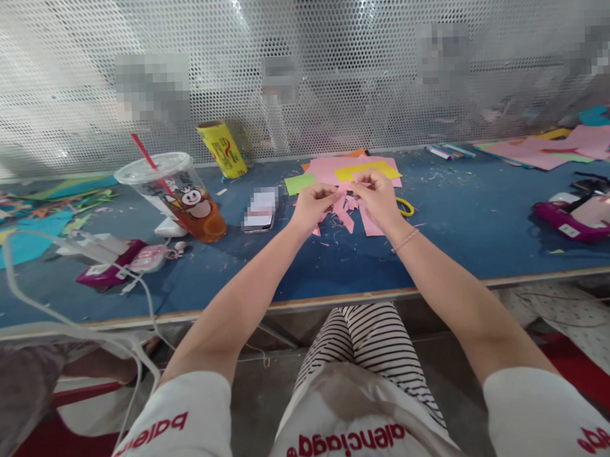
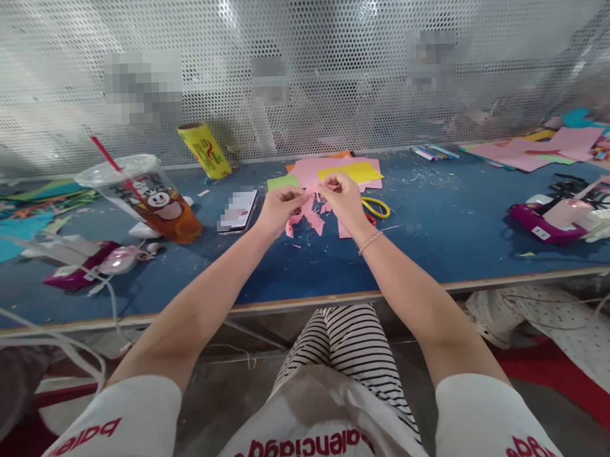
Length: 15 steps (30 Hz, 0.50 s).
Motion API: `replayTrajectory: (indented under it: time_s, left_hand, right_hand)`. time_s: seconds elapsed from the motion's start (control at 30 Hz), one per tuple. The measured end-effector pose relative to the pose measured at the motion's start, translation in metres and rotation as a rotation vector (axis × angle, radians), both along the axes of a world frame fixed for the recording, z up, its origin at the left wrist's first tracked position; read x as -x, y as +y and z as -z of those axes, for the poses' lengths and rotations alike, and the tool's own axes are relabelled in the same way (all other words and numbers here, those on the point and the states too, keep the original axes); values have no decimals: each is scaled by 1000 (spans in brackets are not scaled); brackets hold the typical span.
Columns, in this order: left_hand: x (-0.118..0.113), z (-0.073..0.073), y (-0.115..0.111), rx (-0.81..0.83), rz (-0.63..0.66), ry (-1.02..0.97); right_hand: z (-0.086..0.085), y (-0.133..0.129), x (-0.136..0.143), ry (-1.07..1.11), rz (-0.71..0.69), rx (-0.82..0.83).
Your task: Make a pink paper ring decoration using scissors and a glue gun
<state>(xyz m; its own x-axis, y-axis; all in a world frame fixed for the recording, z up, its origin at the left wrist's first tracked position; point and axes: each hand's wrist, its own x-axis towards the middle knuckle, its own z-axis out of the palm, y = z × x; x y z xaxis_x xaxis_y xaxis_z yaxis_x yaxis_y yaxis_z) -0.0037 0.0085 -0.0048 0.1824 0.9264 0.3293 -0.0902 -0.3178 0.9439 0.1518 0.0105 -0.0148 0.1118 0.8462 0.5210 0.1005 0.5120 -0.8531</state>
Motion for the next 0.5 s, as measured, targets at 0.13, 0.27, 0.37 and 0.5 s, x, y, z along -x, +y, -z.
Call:
replayTrajectory:
  time_s: [0.13,0.27,0.37,0.5]
  left_hand:
    - [0,0,0,-8,-2,-7]
    - [0,0,0,-15,2,-14]
    - [0,1,0,-14,4,-7]
    - [1,0,1,-21,25,-14]
  right_hand:
    - [1,3,-1,-13,5,-19]
    - [2,3,-2,-34,6,-36]
    - [2,4,-3,-55,2,-37]
    - [1,3,-3,-76,16,-34]
